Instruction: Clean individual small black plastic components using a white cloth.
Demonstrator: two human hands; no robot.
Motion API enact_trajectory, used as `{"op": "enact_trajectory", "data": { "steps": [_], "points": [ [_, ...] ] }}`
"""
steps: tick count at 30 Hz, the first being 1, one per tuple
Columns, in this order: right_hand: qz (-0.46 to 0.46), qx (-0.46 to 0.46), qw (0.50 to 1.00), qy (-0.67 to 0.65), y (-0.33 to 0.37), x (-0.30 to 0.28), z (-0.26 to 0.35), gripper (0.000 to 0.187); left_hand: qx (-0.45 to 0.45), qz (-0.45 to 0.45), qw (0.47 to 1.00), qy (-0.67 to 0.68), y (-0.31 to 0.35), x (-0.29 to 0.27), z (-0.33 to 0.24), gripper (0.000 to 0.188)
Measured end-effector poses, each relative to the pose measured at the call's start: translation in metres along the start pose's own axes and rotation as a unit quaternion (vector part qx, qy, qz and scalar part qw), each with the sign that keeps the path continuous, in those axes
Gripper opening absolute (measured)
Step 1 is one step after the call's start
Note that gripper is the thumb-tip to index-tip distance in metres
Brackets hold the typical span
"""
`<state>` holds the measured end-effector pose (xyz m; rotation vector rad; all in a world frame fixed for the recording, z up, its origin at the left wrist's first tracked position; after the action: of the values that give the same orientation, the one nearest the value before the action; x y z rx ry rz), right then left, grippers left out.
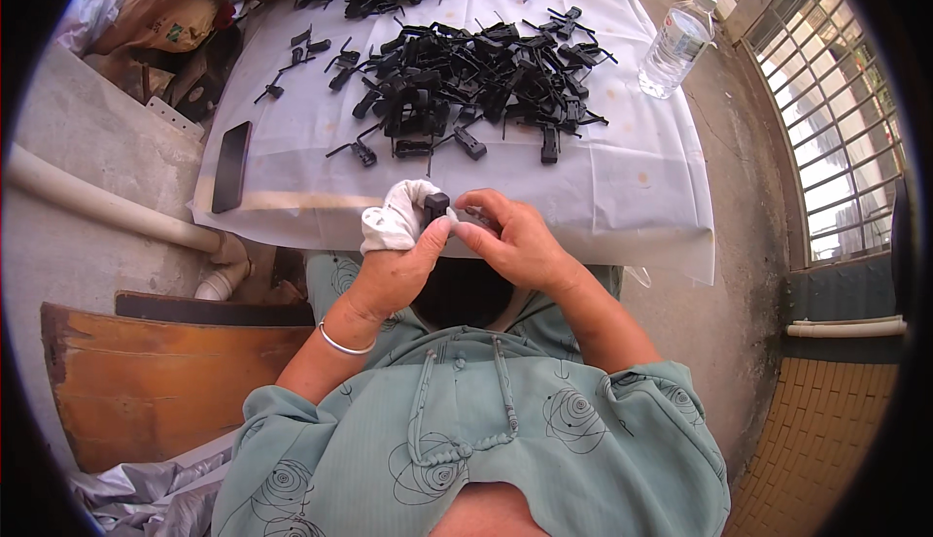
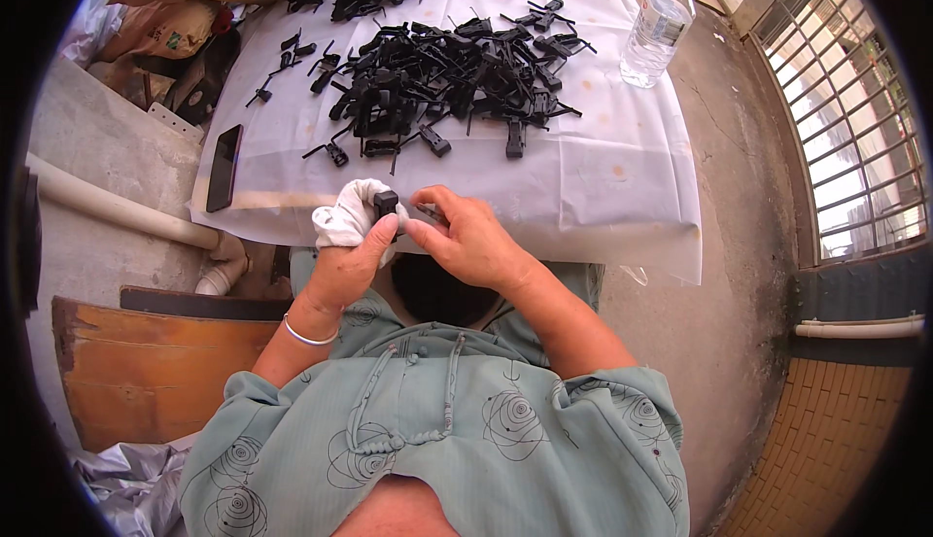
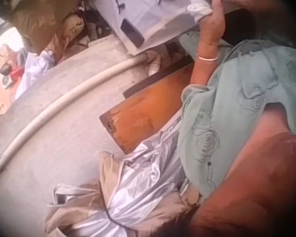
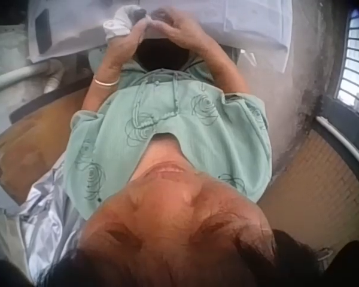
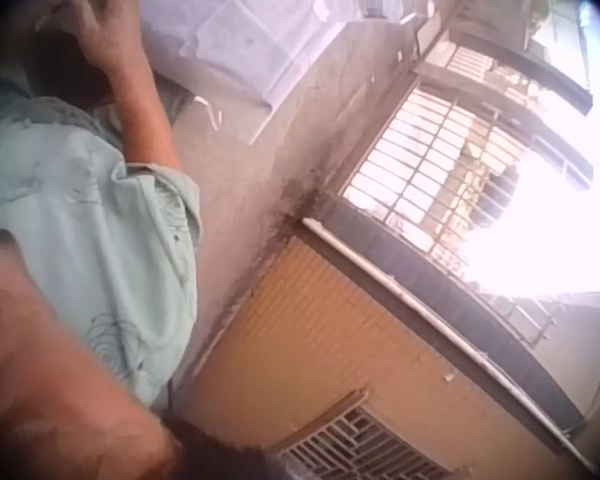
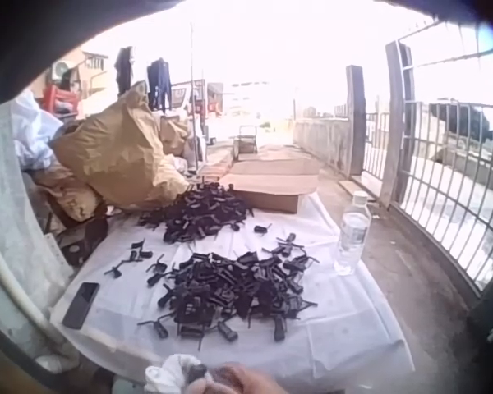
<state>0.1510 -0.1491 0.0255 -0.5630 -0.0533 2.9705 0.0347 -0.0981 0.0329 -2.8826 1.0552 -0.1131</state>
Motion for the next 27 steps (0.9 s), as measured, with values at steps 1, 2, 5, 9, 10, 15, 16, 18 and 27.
{"op": "enact_trajectory", "data": {
  "steps": [1,2,5,9,10,15,16,18,27],
  "points": [
    [0.0,-0.001,1.0,0.0,0.001,-0.001,-0.004,0.014,-0.063,0.004,0.996,0.056,0.001,-0.002,0.008,0.024],
    [0.001,-0.052,0.998,0.018,0.002,-0.001,-0.002,0.012,-0.081,0.006,0.994,0.071,0.002,-0.001,0.007,0.026],
    [-0.029,-0.154,0.987,0.041,0.003,-0.007,0.011,0.01,-0.051,-0.01,0.998,-0.037,-0.002,0.0,-0.001,0.029],
    [-0.065,-0.24,0.968,-0.02,0.007,-0.012,0.032,0.013,-0.103,0.05,0.993,-0.03,0.004,0.008,0.004,0.034],
    [-0.065,-0.241,0.968,-0.02,0.007,-0.011,0.034,0.013,-0.127,0.101,0.985,0.058,0.006,0.015,0.005,0.034],
    [-0.065,-0.125,0.988,-0.063,0.004,-0.007,0.018,0.014,-0.148,0.135,0.972,0.125,0.011,0.024,0.002,0.029],
    [-0.065,-0.125,0.988,-0.063,0.005,-0.007,0.019,0.014,-0.148,0.135,0.972,0.125,0.01,0.024,0.003,0.029],
    [-0.038,-0.158,0.986,-0.031,0.007,-0.002,0.027,0.012,-0.095,0.065,0.993,0.021,0.005,0.011,0.001,0.025],
    [0.008,-0.107,0.994,-0.034,-0.001,0.017,0.012,0.018,0.039,0.042,0.954,-0.295,0.01,0.014,-0.016,0.031]
  ]
}}
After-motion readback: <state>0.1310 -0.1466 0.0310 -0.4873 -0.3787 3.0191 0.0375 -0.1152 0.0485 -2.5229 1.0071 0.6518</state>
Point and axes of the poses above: each hand's wrist, its own y-axis away from the middle knuckle, its own x-axis out of the palm, z = x × y, the point moved 8 cm from there along -y, towards the middle knuckle, and after that the axes turned 1 degree about -x, right-handed, at the moved point
